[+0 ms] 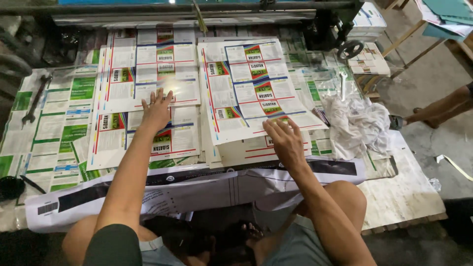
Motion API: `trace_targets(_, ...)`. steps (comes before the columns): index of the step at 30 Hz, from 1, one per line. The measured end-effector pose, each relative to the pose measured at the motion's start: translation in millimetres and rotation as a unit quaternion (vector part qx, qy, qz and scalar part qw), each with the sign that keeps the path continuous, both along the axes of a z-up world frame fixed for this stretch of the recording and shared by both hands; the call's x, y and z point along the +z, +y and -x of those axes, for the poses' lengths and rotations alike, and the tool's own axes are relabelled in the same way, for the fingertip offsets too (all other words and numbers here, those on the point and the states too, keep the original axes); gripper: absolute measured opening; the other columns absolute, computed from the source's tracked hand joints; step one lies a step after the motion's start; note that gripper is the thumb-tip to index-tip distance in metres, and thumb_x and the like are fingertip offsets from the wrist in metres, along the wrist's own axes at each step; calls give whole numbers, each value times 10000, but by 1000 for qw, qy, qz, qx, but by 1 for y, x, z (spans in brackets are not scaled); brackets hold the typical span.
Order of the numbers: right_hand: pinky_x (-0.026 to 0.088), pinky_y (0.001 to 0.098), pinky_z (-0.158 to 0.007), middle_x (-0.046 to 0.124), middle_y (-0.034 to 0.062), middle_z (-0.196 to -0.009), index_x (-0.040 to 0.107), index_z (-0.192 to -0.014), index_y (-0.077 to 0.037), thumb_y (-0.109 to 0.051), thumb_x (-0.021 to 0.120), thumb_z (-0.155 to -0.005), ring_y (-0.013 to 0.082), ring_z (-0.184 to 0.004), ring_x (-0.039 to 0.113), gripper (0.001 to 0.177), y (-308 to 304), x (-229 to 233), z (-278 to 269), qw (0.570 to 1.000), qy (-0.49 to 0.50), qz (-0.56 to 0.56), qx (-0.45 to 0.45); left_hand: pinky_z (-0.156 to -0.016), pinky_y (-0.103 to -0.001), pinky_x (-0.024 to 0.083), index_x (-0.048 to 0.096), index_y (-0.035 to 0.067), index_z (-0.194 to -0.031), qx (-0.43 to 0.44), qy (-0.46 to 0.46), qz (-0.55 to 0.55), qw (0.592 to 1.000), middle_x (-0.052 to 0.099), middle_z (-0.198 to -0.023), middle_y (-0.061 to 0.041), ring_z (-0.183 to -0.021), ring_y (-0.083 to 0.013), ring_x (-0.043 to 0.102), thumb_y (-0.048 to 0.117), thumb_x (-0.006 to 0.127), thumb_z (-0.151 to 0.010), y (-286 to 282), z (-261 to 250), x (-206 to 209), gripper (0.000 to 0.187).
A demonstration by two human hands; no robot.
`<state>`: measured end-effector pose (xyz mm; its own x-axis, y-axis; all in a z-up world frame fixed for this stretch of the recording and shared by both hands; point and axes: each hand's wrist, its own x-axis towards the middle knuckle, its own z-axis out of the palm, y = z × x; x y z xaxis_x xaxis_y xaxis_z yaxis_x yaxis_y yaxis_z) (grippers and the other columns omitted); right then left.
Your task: The person sits on the floor and folds printed paper sheets in half by hand. They repeatedly pick up sheets from a pile, fold them, and place them back onto the stack on the table.
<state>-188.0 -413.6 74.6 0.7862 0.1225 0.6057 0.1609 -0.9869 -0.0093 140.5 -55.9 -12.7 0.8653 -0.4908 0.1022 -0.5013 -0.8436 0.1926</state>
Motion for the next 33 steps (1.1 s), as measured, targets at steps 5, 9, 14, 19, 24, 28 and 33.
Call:
trace_targets(5,424,510,-1121,694,48,-1371,611,-1410,-176,-47,617,-971,288,-1282,622,457,11,-16,9,998,-50,13,-38,-1205,-693,167,319,188,-1613,-14,8,-36,999,164,-1719,-164,-1552,-444,193,180,605,-900,11,62,9,768)
trace_targets(9,389,595,-1097,588,81,-1472,555,-1457,-271,-155,630,-933,391,-1340,531,541,1,-67,1,992,113,6,-55,-1156,-720,197,287,176,-1576,-16,125,-75,989,107,-1691,-159,-1513,-457,184,462,708,-899,44,140,41,847)
trace_targets(14,339,660,-1105,497,110,-1552,478,-1510,-312,-214,602,-961,459,-1395,458,571,2,-82,2,982,182,-11,-54,-1118,-656,312,353,201,-1550,-65,79,-48,994,263,-1641,-127,-1501,-405,269,492,740,-831,78,167,31,867)
trace_targets(19,309,675,-1125,431,120,-1614,419,-1572,-325,-181,543,-999,472,-1447,399,605,-4,-85,-18,976,207,-4,-65,-1079,-473,481,575,172,-1416,-97,13,18,995,535,-1525,-105,-1404,-354,485,404,736,-825,86,154,23,655)
trace_targets(24,286,678,-1129,395,130,-1619,415,-1555,-317,-203,536,-1021,478,-1455,354,559,-11,-69,-55,971,230,-35,-58,-915,-506,525,687,116,-1211,-112,64,123,984,703,-1231,-159,-1164,-383,629,279,658,-940,94,150,33,317)
trace_targets(28,292,669,-1138,395,124,-1627,424,-1552,-320,-194,544,-1013,472,-1463,357,566,-19,-65,-83,970,234,-33,-53,-821,-534,535,675,72,-1028,-64,82,98,990,717,-992,-194,-975,-422,674,235,597,-1006,90,152,36,182)
trace_targets(33,311,658,-1150,422,121,-1631,460,-1553,-330,-167,518,-1027,467,-1464,386,554,-34,-72,-114,973,221,-25,-53,-719,-511,555,651,81,-838,-98,-35,131,986,719,-874,-153,-845,-385,697,219,628,-931,82,150,20,168)
